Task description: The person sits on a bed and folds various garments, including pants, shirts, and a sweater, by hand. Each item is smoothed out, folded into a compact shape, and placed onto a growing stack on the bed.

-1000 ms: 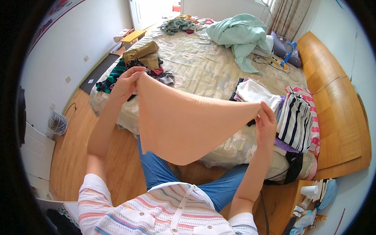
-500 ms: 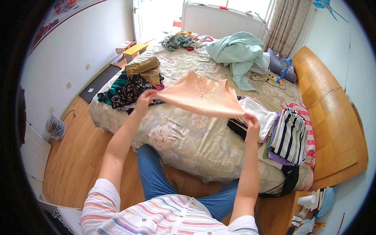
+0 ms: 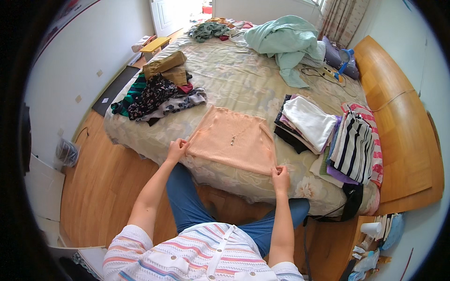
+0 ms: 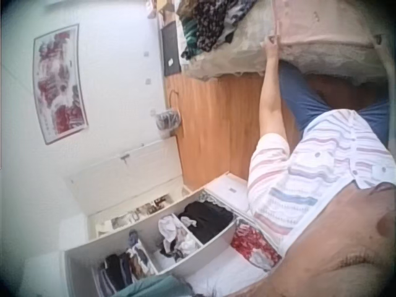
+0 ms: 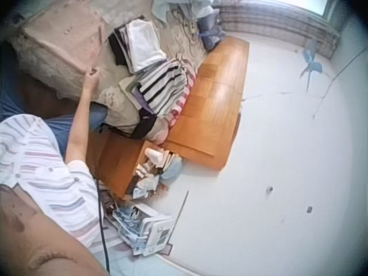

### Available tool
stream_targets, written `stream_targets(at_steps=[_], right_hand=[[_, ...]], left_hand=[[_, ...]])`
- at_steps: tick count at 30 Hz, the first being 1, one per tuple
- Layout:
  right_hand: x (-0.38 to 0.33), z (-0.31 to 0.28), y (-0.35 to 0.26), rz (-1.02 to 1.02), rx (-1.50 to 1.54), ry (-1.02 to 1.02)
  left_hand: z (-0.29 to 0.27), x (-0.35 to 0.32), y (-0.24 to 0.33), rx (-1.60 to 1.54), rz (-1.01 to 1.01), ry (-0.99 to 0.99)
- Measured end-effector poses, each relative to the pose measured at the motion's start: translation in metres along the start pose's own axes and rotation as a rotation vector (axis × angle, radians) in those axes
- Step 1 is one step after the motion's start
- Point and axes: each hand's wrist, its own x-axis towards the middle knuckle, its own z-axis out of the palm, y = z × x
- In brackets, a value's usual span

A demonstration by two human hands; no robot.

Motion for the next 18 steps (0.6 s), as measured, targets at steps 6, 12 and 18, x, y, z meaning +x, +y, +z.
stream_targets(at_steps=[6, 12, 18], right_hand=[[0.0, 0.0, 0.009, 0.001, 0.033, -0.024], [-0.019, -0.023, -0.038, -0.043, -0.45, -0.148], [0.02, 0.05, -0.104, -0.813, -0.152, -0.053]], left_hand=[[-0.008, 0.008, -0.026, 0.046, -0.038, -0.042], [-0.012, 0.002, -0.031, -0.163, -0.193, -0.135], [0.008, -0.001, -0.022, 0.169, -0.088, -0.001]])
